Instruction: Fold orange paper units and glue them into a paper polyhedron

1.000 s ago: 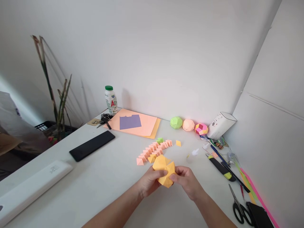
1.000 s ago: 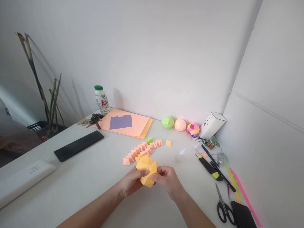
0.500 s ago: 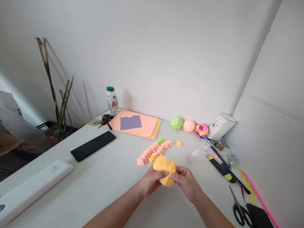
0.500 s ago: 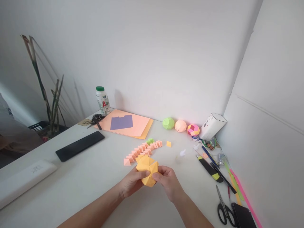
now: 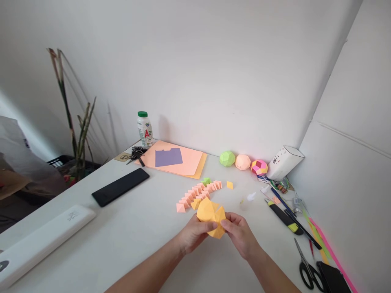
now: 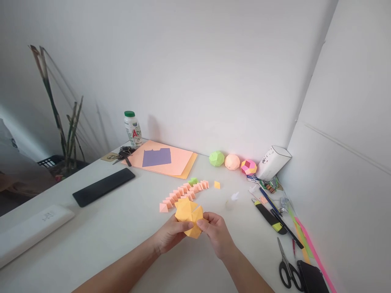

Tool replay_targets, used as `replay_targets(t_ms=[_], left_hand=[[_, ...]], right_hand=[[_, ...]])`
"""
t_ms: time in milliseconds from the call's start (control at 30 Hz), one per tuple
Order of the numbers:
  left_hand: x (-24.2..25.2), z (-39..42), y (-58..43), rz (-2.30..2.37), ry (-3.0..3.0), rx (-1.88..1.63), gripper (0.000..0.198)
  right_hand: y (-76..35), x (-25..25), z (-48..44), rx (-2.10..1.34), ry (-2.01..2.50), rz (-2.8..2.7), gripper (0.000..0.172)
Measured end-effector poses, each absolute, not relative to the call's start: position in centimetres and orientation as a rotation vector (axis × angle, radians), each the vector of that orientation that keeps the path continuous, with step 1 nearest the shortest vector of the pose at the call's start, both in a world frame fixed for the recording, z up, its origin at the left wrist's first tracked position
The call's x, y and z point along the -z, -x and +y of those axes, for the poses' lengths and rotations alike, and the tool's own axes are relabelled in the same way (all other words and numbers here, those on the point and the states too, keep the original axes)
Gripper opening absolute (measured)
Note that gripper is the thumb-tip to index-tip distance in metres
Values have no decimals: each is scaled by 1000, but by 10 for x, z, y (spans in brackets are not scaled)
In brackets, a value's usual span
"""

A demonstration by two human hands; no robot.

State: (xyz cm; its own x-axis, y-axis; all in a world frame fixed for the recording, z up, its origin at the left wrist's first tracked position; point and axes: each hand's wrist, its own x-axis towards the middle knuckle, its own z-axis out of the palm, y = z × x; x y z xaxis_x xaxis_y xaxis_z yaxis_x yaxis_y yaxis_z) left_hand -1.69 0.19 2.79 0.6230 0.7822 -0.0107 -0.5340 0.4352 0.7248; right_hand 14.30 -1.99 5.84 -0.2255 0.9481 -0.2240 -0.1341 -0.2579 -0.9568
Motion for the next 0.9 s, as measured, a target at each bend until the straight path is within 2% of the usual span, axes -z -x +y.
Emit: replay_targets(t_ms=[233, 433, 900], left_hand=[[-31, 0, 15, 363, -714, -863, 22], [-32, 1, 14, 414, -674, -891, 25], [-29, 0, 15, 437, -668, -874, 24]], right_hand=[[-144, -53, -19, -1614, 1139, -1083, 27], [-144, -50, -19, -1669, 1071, -1046, 19], [-143, -52, -20, -1714, 1053, -1051, 18]])
